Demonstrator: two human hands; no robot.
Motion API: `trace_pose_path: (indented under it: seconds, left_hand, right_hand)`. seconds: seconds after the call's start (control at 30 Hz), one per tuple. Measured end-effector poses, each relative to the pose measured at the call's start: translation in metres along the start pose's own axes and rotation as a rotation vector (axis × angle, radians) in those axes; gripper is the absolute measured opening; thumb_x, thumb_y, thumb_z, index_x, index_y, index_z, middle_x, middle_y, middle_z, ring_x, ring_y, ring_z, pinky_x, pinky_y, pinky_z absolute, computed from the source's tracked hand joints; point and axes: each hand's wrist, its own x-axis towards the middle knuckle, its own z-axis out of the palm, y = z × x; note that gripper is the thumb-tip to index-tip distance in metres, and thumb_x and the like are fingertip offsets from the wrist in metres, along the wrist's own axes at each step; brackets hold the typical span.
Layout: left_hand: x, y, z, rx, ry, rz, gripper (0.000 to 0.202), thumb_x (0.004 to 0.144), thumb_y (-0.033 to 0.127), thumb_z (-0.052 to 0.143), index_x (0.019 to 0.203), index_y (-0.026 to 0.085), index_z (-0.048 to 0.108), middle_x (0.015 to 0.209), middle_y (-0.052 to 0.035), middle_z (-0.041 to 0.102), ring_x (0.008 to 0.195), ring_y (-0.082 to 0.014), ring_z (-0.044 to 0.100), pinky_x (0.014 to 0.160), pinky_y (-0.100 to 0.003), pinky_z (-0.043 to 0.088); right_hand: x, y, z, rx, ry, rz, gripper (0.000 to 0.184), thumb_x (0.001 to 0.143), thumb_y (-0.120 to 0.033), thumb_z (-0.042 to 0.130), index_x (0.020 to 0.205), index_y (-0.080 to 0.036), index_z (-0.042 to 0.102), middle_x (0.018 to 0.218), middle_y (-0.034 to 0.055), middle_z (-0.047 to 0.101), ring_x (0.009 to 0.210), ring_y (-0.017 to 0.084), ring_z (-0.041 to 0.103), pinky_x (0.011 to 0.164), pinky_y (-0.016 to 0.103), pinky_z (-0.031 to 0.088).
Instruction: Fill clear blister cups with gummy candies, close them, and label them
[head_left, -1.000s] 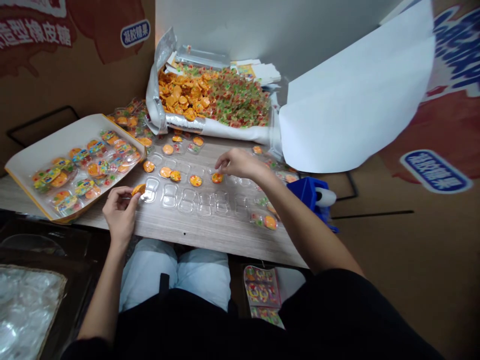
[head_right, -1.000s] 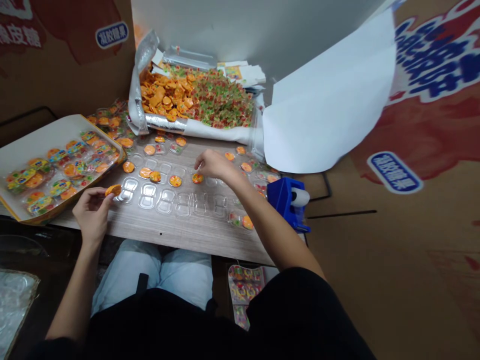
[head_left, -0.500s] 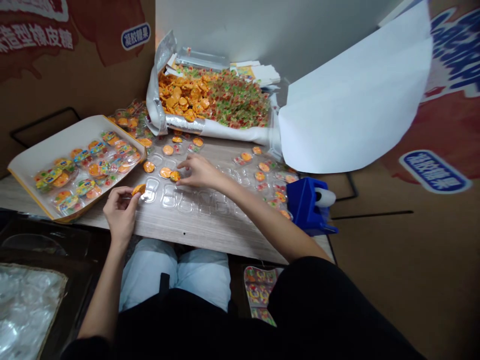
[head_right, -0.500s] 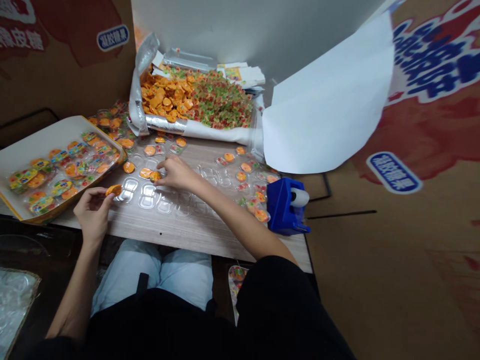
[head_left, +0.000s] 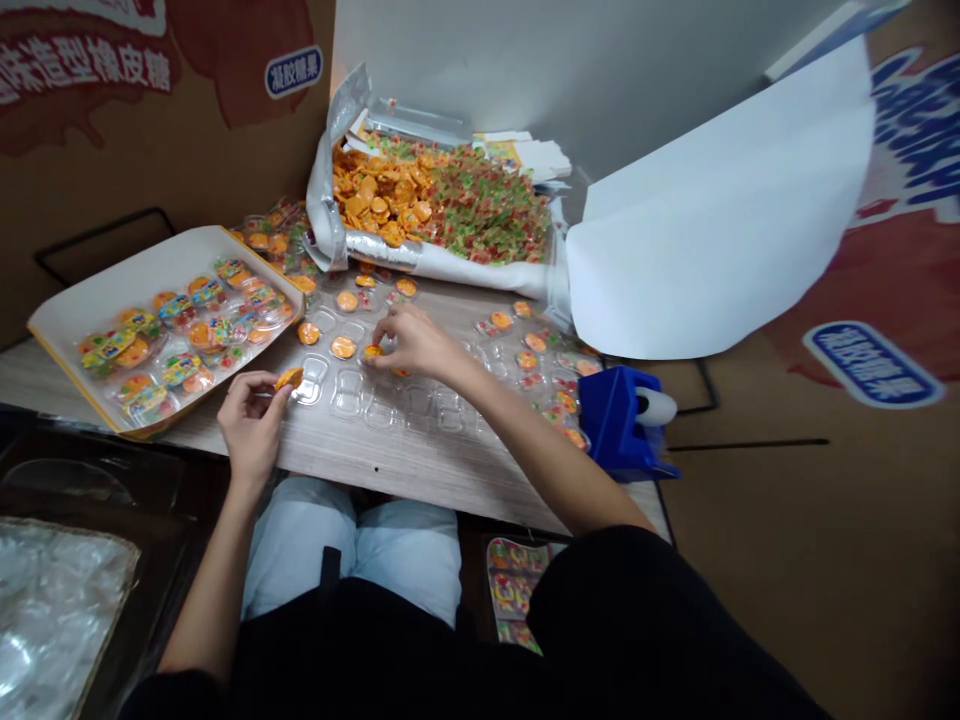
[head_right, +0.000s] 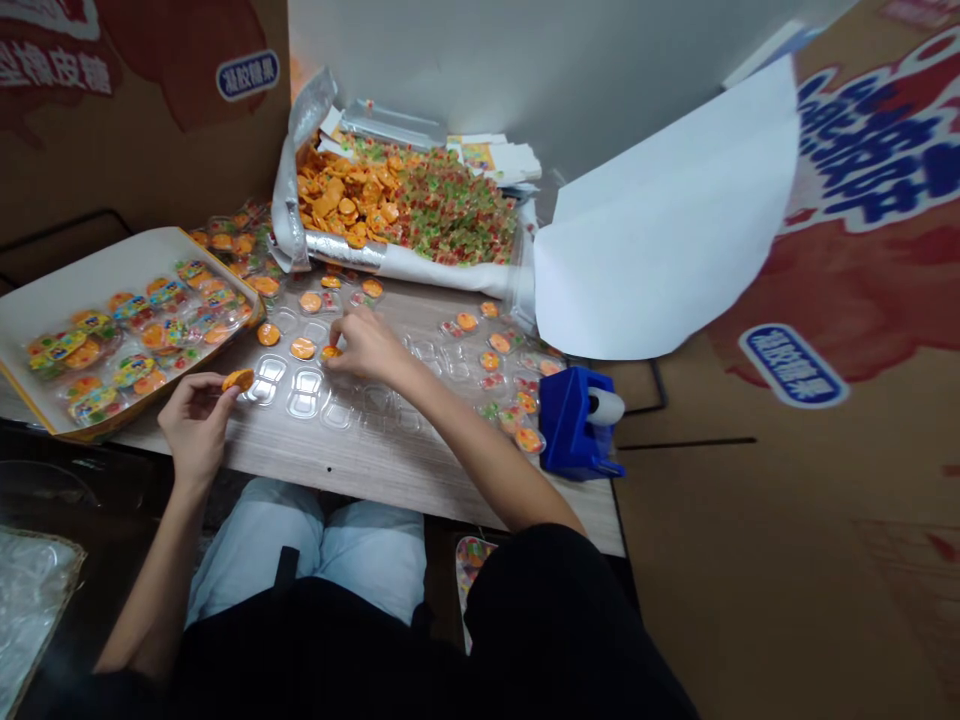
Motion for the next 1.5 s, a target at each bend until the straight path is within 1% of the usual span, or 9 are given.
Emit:
trace_pose_path:
  seconds: [0.13,0.33,0.43,0.57,0.83,1.1,1.2,1.33,1.5]
  left_hand:
    - [-0.001,0.001,0.000,-0.028,-0.006,0.005,0.018,0.070,0.027,0.075,0.079,0.015,0.065,0.083,-0.0014,0.061,0.073,-0.0091,0.058,0.061,-0.017,0.049]
    - [-0.010,0.025,0.014,-0.183,-0.068,-0.118,0.024,0.064,0.031,0.079,0.075,0.015,0.065,0.074,0.0001,0.061,0.067,-0.0110,0.060,0.050,-0.017,0.051]
    - [-0.016,0.038,0.019,-0.246,-0.126,-0.177,0.028,0.062,0.035,0.081,0.073,0.015,0.065,0.072,-0.0005,0.062,0.064,-0.0116,0.061,0.047,-0.017,0.051]
    - [-0.021,0.046,0.016,-0.293,-0.236,-0.225,0.028,0.066,0.039,0.079,0.072,0.015,0.066,0.077,-0.0024,0.064,0.069,-0.0120,0.063,0.051,-0.018,0.056]
    - [-0.027,0.046,0.016,-0.183,-0.216,-0.138,0.022,0.077,0.037,0.070,0.079,0.016,0.068,0.080,-0.0013,0.061,0.072,-0.0108,0.060,0.056,-0.019,0.059]
    - [-0.011,0.030,0.004,-0.073,-0.076,-0.153,0.025,0.080,0.040,0.063,0.081,0.015,0.064,0.074,0.0010,0.059,0.054,-0.0077,0.052,0.047,-0.020,0.049]
    - [-0.002,0.023,-0.009,0.157,-0.008,0.034,0.020,0.085,0.035,0.059,0.084,0.017,0.065,0.078,-0.0012,0.062,0.063,-0.0109,0.055,0.052,-0.021,0.047]
    - [-0.001,0.014,-0.014,0.540,-0.174,0.377,0.017,0.090,0.029,0.057,0.085,0.019,0.069,0.084,-0.0058,0.066,0.082,-0.0184,0.056,0.066,-0.028,0.044]
    - [-0.008,0.002,-0.007,0.782,-0.246,0.489,0.018,0.091,0.027,0.055,0.089,0.020,0.071,0.091,-0.0086,0.066,0.085,-0.0224,0.051,0.072,-0.033,0.040]
  right_hand:
    - [-0.006,-0.006,0.000,0.052,0.056,0.036,0.025,0.071,-0.028,0.076,0.093,-0.016,0.073,0.090,0.0081,0.064,0.090,0.023,0.056,0.080,0.033,0.041]
    - [-0.033,-0.041,0.006,0.623,0.148,-0.266,0.019,0.081,-0.018,0.065,0.099,-0.019,0.072,0.096,0.0036,0.071,0.074,0.012,0.062,0.070,0.026,0.048]
    - [-0.047,-0.056,0.017,0.778,0.258,-0.232,0.012,0.084,-0.020,0.065,0.091,-0.020,0.073,0.090,0.0023,0.072,0.074,0.012,0.064,0.068,0.025,0.050]
    - [-0.056,-0.062,0.026,0.854,0.369,-0.108,0.010,0.084,-0.023,0.065,0.080,-0.021,0.074,0.079,0.0012,0.072,0.073,0.013,0.065,0.067,0.025,0.051]
    - [-0.063,-0.059,0.027,0.788,0.497,-0.233,0.012,0.084,-0.021,0.064,0.076,-0.021,0.073,0.076,0.0016,0.071,0.071,0.013,0.063,0.067,0.027,0.051]
    - [-0.060,-0.044,0.024,0.914,0.294,-0.047,0.009,0.074,-0.022,0.066,0.066,-0.018,0.066,0.076,0.0015,0.066,0.071,0.012,0.060,0.061,0.023,0.046]
    - [-0.057,-0.032,0.023,0.860,0.181,-0.004,0.008,0.072,-0.020,0.066,0.064,-0.017,0.066,0.070,0.0001,0.065,0.066,0.011,0.057,0.061,0.023,0.043]
    - [-0.049,-0.026,0.030,0.645,-0.043,0.008,0.009,0.072,-0.014,0.066,0.066,-0.016,0.072,0.059,-0.0023,0.063,0.055,0.009,0.050,0.056,0.022,0.037]
    - [-0.042,-0.039,0.038,0.354,-0.084,0.065,0.010,0.077,-0.015,0.067,0.073,-0.016,0.077,0.064,0.0020,0.066,0.065,0.013,0.056,0.063,0.025,0.039]
